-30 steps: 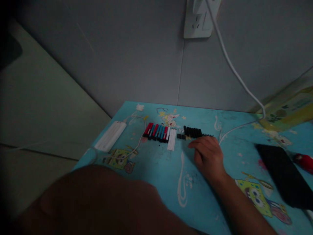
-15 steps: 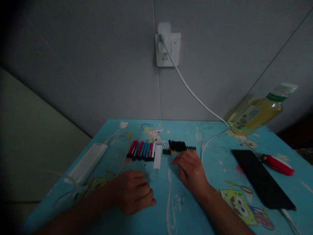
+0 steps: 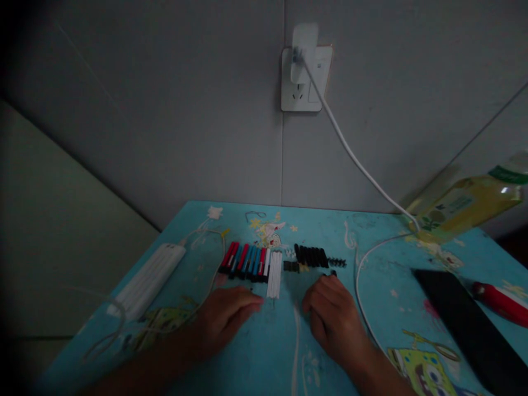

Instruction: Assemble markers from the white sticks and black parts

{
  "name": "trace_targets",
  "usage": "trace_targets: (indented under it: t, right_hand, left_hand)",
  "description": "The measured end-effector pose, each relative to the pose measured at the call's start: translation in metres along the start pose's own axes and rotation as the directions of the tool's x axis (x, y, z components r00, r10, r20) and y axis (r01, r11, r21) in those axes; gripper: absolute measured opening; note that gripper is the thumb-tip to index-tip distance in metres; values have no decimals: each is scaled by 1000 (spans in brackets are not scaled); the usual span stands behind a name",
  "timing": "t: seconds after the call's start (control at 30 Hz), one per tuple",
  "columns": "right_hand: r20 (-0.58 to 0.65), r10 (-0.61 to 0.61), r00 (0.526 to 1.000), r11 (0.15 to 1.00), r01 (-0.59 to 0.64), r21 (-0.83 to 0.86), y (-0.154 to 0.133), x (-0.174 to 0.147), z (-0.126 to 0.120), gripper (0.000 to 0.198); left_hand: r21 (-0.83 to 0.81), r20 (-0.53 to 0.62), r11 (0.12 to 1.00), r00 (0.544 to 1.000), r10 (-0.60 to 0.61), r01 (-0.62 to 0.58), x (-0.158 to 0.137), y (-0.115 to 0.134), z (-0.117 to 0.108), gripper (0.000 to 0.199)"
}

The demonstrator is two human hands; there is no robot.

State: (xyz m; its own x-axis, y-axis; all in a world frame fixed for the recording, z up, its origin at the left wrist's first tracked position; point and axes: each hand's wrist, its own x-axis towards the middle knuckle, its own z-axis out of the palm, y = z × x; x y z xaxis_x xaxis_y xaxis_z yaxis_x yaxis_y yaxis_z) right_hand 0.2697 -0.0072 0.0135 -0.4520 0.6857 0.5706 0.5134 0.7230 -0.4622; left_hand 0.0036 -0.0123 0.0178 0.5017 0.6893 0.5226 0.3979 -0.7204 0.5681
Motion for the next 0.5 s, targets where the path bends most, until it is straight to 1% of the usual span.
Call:
trace_targets:
  t: [0.07,0.1,0.13,0.2,0.27,0.3,0.4,0.5]
  right_hand:
    - [7,-8,1000,1000,8,-10,0,1,0,24]
    - [6,-10,1000,1000,10,-16,-1,1,-1,24]
    - [3,-10,1000,1000,10,-22,-1,2,-1,24]
    - [-1,-11,1000,1000,11,-30,-2,3,-2,24]
    - [0,-11,1000,999,11,-31,-3,4,-3,24]
    - [3,-13,1000,1000,13,-28,-3,4,-3,24]
    - [26,-23,999,1000,24,-17,-5,5,-1,24]
    - [59,-56,997,998,58,-25,-7,5,1,24]
  left_hand:
    - [-56,-52,996,996,-76,73,0,0,3,15]
    - [-50,-59,995,994,-92,89,-1,-2,3,14]
    - [-17,-47,996,995,-83,82,-1,-4,3,14]
    - [114,19,993,1000,-7,4,-3,-8,2,15]
    - [256,97,961,992,79,-101,-5,-12,-2,15]
    - [309,130,941,986,100,-136,-5,-13,-3,13]
    - [386,214,905,972,98,-177,-3,-12,-7,12]
    - [417,311,882,946,88,-219,0,-7,-6,22]
